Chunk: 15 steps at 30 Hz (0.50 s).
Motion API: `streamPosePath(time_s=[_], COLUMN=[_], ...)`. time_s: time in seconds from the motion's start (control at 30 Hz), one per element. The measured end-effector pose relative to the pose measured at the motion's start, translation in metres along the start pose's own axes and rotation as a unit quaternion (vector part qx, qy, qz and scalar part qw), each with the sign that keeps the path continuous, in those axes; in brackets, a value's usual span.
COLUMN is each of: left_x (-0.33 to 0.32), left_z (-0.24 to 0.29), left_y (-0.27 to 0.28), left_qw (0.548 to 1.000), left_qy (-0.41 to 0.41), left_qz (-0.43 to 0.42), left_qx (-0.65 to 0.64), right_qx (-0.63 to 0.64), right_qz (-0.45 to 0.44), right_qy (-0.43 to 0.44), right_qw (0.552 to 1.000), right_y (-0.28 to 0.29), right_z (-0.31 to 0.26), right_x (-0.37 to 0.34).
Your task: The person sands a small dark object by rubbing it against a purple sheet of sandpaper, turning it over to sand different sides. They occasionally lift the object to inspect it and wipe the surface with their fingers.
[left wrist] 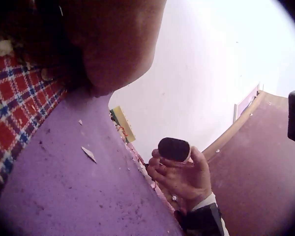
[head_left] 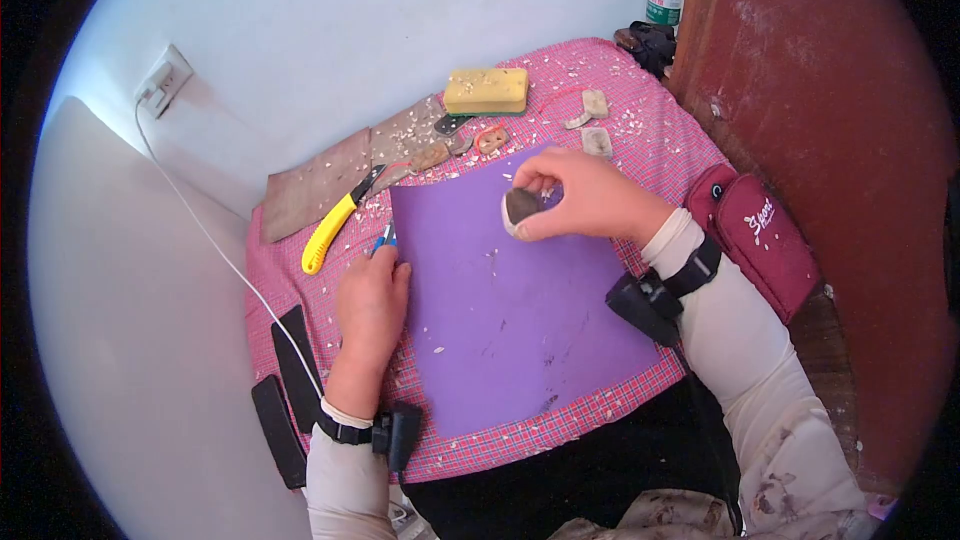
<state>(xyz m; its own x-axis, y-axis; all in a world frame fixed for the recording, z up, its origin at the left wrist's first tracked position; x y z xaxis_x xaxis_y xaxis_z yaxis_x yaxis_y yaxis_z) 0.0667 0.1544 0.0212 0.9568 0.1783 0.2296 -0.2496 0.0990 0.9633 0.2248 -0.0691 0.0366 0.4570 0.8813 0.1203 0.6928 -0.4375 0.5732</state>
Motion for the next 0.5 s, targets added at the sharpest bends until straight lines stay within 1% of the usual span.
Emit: streamPosePath(time_s=[0.03,0.07,0.1,0.13,0.17,0.2,0.27,0.3,0.37,0.5], left_x=[-0.001,-0.001,-0.001,-0.001,-0.001,-0.001,-0.001,-0.001,-0.002,-0.002], left_z=[0.0,0.0,0.001,0.002,0.003,0.004,0.005,0.005,0.006,0.008], left_y=[0.0,0.001,0.001,0.002,0.003,0.004,0.005,0.005,0.005,0.007], left_qw=[1.0,1.0,1.0,1.0,1.0,1.0,1.0,1.0,1.0,1.0], left_qy=[-0.003,-0.001,0.004,0.009,0.013,0.012,0.015,0.014,0.013,0.017], left_qz=[0.001,0.002,-0.001,-0.004,-0.002,-0.01,-0.018,-0.014,-0.011,-0.009], left_qx=[0.003,0.003,0.004,0.005,0.005,0.009,0.014,0.013,0.013,0.003], right_qx=[0.163,0.162,0.259,0.354,0.418,0.417,0.53,0.53,0.587,0.59], right_qz=[-0.044,-0.046,-0.074,-0.102,-0.132,-0.136,-0.158,-0.16,-0.155,-0.159], right_qy=[-0.001,0.0,-0.009,-0.018,-0.022,-0.021,0.02,0.02,0.032,0.03], right_qw=[0.986,0.986,0.963,0.93,0.898,0.898,0.833,0.833,0.794,0.791], right_y=[-0.001,0.0,0.0,0.0,0.002,0.003,0.001,0.001,0.001,0.001], right_z=[0.0,-0.001,0.0,0.001,0.0,0.001,0.004,0.006,0.008,0.008], right_x=[0.002,0.004,0.004,0.004,0.002,0.002,0.002,0.001,0.0,0.001])
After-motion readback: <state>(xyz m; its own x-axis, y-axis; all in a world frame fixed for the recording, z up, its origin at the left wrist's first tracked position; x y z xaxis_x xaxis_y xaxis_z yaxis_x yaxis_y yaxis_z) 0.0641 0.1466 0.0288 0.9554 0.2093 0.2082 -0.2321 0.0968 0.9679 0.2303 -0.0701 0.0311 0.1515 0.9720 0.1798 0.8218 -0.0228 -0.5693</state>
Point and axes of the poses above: each hand's wrist, its own x-axis towards the middle knuckle, its own y-axis out of the back of the hand, z = x × y, the point moved 3 cm from there along x, towards the middle knuckle, and after that the axes turned 11 degrees about -z, right-handed, at the moved point
